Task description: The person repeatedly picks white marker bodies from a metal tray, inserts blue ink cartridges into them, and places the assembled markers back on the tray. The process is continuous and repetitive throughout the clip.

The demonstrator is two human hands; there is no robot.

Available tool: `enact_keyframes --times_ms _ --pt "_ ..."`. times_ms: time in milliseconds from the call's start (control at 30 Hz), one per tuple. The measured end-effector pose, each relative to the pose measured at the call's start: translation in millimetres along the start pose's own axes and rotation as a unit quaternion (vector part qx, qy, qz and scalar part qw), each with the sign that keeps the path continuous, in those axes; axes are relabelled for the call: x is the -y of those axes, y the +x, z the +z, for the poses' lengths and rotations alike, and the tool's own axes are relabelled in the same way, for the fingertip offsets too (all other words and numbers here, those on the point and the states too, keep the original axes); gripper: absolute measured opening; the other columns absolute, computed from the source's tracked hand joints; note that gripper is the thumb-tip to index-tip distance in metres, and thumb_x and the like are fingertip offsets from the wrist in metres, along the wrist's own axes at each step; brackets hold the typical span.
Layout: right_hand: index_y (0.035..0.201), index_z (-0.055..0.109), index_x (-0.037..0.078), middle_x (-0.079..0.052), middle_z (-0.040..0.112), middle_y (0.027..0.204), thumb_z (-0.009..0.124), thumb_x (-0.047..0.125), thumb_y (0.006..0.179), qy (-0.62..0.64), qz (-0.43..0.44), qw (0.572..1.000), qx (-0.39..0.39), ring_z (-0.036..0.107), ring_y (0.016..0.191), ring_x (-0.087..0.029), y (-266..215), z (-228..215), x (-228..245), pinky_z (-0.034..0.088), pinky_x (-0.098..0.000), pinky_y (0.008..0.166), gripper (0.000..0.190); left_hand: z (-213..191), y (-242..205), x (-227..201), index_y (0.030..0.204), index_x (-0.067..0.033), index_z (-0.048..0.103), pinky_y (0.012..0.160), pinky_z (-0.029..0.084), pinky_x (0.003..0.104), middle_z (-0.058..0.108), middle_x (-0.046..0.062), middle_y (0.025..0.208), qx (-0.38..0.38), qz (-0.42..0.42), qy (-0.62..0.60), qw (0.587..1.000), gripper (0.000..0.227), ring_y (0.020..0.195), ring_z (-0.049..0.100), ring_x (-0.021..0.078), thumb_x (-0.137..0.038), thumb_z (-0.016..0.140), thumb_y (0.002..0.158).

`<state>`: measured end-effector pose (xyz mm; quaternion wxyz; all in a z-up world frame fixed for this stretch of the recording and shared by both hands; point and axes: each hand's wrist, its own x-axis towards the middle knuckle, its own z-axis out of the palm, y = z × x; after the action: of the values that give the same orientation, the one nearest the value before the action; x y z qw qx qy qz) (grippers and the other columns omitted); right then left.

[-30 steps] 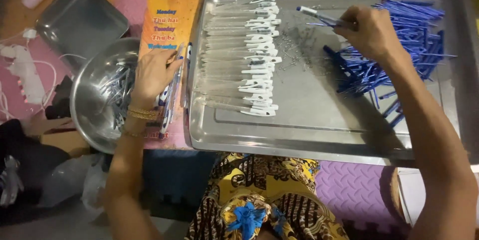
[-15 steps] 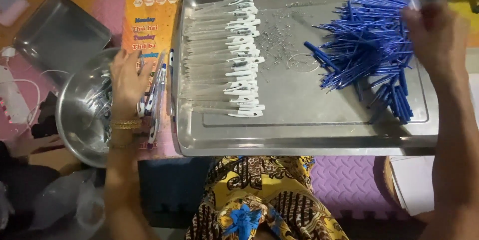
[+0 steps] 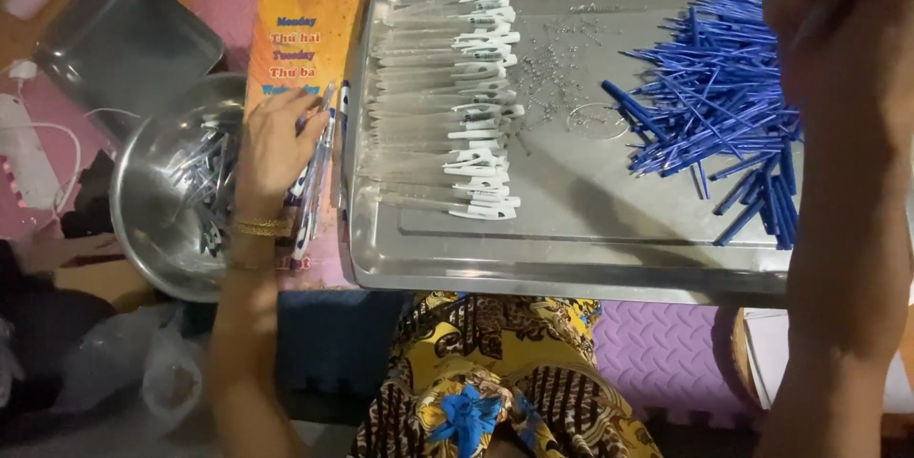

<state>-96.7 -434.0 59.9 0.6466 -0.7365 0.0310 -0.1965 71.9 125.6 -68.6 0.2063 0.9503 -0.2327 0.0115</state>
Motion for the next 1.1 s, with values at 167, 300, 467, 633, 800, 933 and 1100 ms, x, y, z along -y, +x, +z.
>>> enact_keyframes --times_ms 167,300,467,633,800,933,1100 --pt "0.117 0.056 0.026 0.003 0.046 0.078 0.039 0.074 0.121 -0.027 -0.048 0.998 0.034 0.032 0.051 -0.007 -19.3 32.9 21.3 0.030 -0.0238 0.054 0.051 16.9 9.0 33.1 0.133 0.0025 0.081 0.108 0.054 0.049 0.081 0.019 0.130 -0.077 0.069 -0.011 0.995 0.028 0.118 0.076 0.0347 -0.013 0.077 0.109" --pt "0.109 0.059 0.018 0.000 0.056 0.086 0.047 0.064 0.129 -0.016 -0.097 0.995 0.001 0.055 0.065 -0.007 -20.6 32.0 -20.5 0.052 -0.0240 0.063 0.051 -4.0 11.9 19.5 0.145 0.0006 0.074 0.113 0.048 0.052 0.076 0.023 0.138 -0.011 -0.006 -0.010 1.000 0.043 0.127 0.069 0.0395 -0.016 0.077 0.106" --pt "0.110 0.063 0.014 0.000 0.061 0.085 0.044 0.052 0.131 -0.019 -0.084 0.996 0.006 0.064 0.067 -0.006 -23.1 34.4 -33.7 0.052 -0.0182 0.061 0.047 -29.4 4.5 11.6 0.162 -0.0071 0.060 0.116 0.040 0.062 0.055 0.032 0.153 0.063 -0.153 0.035 0.986 0.061 0.141 0.051 0.0477 -0.042 0.065 0.111" --pt "0.109 0.060 0.015 0.001 0.059 0.082 0.042 0.054 0.131 -0.050 -0.074 0.995 0.033 0.055 0.060 -0.006 -29.6 43.3 -29.8 0.045 -0.0195 0.056 0.049 -39.3 0.2 -13.5 0.147 -0.0072 0.070 0.109 0.051 0.059 0.070 0.022 0.142 0.087 -0.202 0.010 0.975 0.043 0.128 0.064 0.0404 -0.028 0.068 0.110" --pt "0.107 0.059 0.016 0.003 0.055 0.078 0.042 0.058 0.129 -0.079 -0.073 0.993 0.057 0.048 0.055 -0.004 -31.5 53.5 -31.9 0.038 -0.0201 0.050 0.050 -23.0 7.4 -1.3 0.128 -0.0001 0.075 0.094 0.061 0.057 0.078 0.025 0.124 0.098 -0.159 0.081 0.979 0.024 0.108 0.075 0.0441 -0.008 0.064 0.108" --pt "0.108 0.058 0.015 0.001 0.058 0.080 0.045 0.049 0.132 -0.091 -0.033 0.995 0.038 0.048 0.056 -0.006 -34.6 62.4 -29.5 0.038 -0.0226 0.049 0.044 -30.7 6.4 6.7 0.122 -0.0017 0.077 0.093 0.058 0.057 0.078 0.021 0.113 0.075 -0.147 0.038 0.986 0.028 0.105 0.073 0.0417 -0.003 0.065 0.096" --pt "0.126 0.046 0.011 -0.010 0.064 0.094 0.045 0.025 0.137 -0.061 -0.027 0.997 0.045 0.057 0.064 -0.017 -37.1 76.1 -23.4 0.046 -0.0289 0.056 0.017 -83.2 -5.4 -41.5 0.148 -0.0059 0.063 0.098 0.067 0.042 0.078 0.013 0.132 -0.001 -0.210 -0.153 0.966 0.043 0.112 0.080 0.0269 -0.010 0.072 0.106"
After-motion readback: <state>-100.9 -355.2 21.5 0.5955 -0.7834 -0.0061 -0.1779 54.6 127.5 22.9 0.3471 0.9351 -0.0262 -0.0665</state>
